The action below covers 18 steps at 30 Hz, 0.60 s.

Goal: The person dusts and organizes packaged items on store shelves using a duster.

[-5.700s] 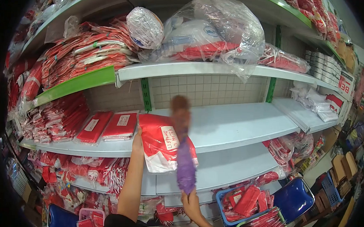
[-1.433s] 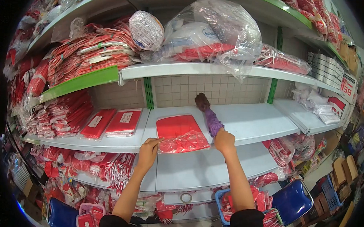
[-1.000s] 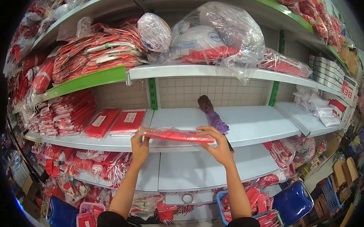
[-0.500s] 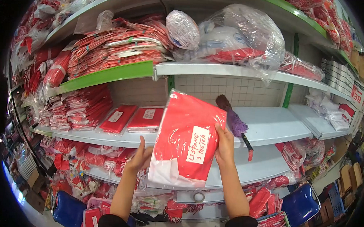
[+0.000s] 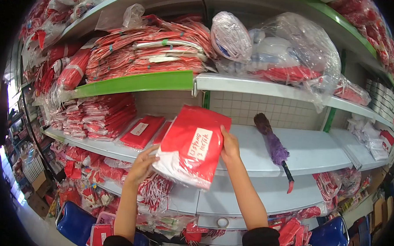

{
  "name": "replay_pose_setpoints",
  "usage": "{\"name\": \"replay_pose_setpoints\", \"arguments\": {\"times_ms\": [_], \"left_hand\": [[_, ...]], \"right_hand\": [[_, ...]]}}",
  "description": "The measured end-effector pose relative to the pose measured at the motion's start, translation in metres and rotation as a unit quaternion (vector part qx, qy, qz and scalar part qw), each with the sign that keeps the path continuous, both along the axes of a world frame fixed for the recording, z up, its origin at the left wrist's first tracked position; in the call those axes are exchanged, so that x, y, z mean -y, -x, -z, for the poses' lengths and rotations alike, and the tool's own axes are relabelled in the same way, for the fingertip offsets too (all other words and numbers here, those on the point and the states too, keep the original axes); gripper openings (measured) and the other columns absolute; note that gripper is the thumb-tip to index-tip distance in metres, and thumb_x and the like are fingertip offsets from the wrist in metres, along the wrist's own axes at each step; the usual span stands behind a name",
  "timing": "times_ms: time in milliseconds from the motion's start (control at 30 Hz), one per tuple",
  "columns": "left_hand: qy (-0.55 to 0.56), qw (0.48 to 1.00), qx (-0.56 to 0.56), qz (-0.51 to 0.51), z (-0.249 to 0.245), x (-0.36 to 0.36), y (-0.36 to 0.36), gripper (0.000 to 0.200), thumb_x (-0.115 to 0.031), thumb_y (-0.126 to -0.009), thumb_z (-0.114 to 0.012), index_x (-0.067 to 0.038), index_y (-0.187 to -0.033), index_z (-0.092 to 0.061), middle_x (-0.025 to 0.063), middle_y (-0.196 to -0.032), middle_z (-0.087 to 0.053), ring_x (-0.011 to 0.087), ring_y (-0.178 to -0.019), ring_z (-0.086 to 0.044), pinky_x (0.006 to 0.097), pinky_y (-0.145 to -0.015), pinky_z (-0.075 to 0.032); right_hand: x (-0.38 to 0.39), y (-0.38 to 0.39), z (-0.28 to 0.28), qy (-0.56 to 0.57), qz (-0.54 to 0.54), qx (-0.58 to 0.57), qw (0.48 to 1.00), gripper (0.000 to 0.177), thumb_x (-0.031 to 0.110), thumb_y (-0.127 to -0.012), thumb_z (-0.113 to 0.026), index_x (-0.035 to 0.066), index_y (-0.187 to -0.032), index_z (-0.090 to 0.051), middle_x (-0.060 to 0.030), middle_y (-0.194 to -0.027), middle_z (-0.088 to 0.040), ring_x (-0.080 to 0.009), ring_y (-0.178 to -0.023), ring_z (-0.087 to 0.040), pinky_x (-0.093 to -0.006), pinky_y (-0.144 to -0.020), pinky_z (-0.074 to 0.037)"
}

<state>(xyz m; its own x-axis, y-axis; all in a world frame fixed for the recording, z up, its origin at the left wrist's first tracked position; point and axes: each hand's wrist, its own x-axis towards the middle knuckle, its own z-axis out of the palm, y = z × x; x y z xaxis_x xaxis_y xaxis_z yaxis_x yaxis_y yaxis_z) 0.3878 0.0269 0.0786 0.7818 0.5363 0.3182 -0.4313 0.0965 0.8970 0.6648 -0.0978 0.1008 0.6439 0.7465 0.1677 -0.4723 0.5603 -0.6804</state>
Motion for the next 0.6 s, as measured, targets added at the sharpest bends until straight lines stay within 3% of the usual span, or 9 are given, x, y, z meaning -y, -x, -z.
{"name": "replay_pose_setpoints", "arguments": {"times_ms": [133, 233, 367, 400, 500, 533, 600], "left_hand": [[0.017, 0.998, 0.005, -0.068, -0.025, -0.042, -0.004, 0.042, -0.004, -0.089, -0.05, 0.002, -0.13, -0.043, 0.0111, -0.101, -0.062, 0.0179, -0.086, -0.064, 0.0321, -0.073, -0.055], [0.002, 0.993, -0.06, -0.106, -0.028, -0.083, -0.01, 0.041, -0.005, -0.088, -0.051, 0.001, -0.128, -0.046, 0.0109, -0.102, -0.062, 0.0177, -0.085, -0.064, 0.0307, -0.073, -0.055], [-0.061, 0.979, -0.125, -0.149, -0.01, -0.13, -0.024, 0.043, -0.008, -0.087, -0.054, 0.002, -0.128, -0.045, 0.01, -0.102, -0.061, 0.0146, -0.081, -0.062, 0.0269, -0.068, -0.055], [-0.051, 0.974, -0.134, -0.174, -0.019, -0.117, -0.026, 0.046, -0.008, -0.085, -0.057, 0.005, -0.128, -0.045, 0.0108, -0.105, -0.06, 0.0132, -0.08, -0.061, 0.0252, -0.064, -0.055], [-0.09, 0.959, -0.189, -0.192, -0.003, -0.13, -0.033, 0.048, -0.008, -0.084, -0.06, 0.004, -0.128, -0.045, 0.0113, -0.113, -0.057, 0.0124, -0.083, -0.06, 0.0236, -0.06, -0.052], [-0.072, 0.964, -0.161, -0.198, 0.001, -0.129, -0.037, 0.052, -0.011, -0.08, -0.066, 0.007, -0.125, -0.047, 0.0116, -0.107, -0.06, 0.0106, -0.079, -0.06, 0.0223, -0.053, -0.049], [-0.164, 0.931, -0.227, -0.236, -0.004, -0.128, -0.034, 0.053, -0.013, -0.078, -0.069, 0.008, -0.122, -0.049, 0.0107, -0.098, -0.063, 0.0104, -0.074, -0.059, 0.0216, -0.05, -0.047]], "right_hand": [[-0.059, -0.01, -0.027, 0.014, -0.128, -0.021, 0.991, 0.025, 0.008, -0.085, -0.06, -0.004, -0.106, -0.054, -0.0154, -0.105, -0.061, -0.0237, -0.093, -0.061, -0.0348, -0.086, -0.05], [-0.119, -0.044, -0.009, 0.045, -0.173, 0.034, 0.983, 0.026, -0.001, -0.08, -0.062, -0.004, -0.105, -0.054, -0.0159, -0.106, -0.06, -0.0251, -0.096, -0.06, -0.0372, -0.088, -0.05], [-0.149, -0.046, -0.002, 0.134, -0.044, 0.191, 0.971, 0.036, 0.003, -0.075, -0.066, 0.001, -0.109, -0.054, -0.0117, -0.1, -0.063, -0.0214, -0.088, -0.062, -0.0336, -0.077, -0.053], [-0.153, -0.041, -0.003, 0.171, 0.023, 0.241, 0.955, 0.037, 0.008, -0.073, -0.07, 0.001, -0.107, -0.056, -0.0093, -0.097, -0.064, -0.019, -0.083, -0.063, -0.0317, -0.069, -0.052], [-0.178, -0.061, 0.017, 0.244, 0.099, 0.447, 0.855, 0.036, 0.013, -0.072, -0.071, 0.0, -0.103, -0.059, -0.0123, -0.095, -0.065, -0.024, -0.081, -0.064, -0.0343, -0.068, -0.051], [-0.178, -0.062, 0.019, 0.25, 0.112, 0.502, 0.82, 0.036, 0.015, -0.072, -0.07, 0.0, -0.103, -0.059, -0.0143, -0.094, -0.065, -0.0262, -0.081, -0.064, -0.0358, -0.07, -0.05], [-0.172, -0.061, 0.022, 0.261, 0.138, 0.605, 0.74, 0.038, 0.019, -0.073, -0.069, -0.002, -0.103, -0.059, -0.0184, -0.091, -0.065, -0.0306, -0.081, -0.063, -0.0386, -0.073, -0.049]]}}
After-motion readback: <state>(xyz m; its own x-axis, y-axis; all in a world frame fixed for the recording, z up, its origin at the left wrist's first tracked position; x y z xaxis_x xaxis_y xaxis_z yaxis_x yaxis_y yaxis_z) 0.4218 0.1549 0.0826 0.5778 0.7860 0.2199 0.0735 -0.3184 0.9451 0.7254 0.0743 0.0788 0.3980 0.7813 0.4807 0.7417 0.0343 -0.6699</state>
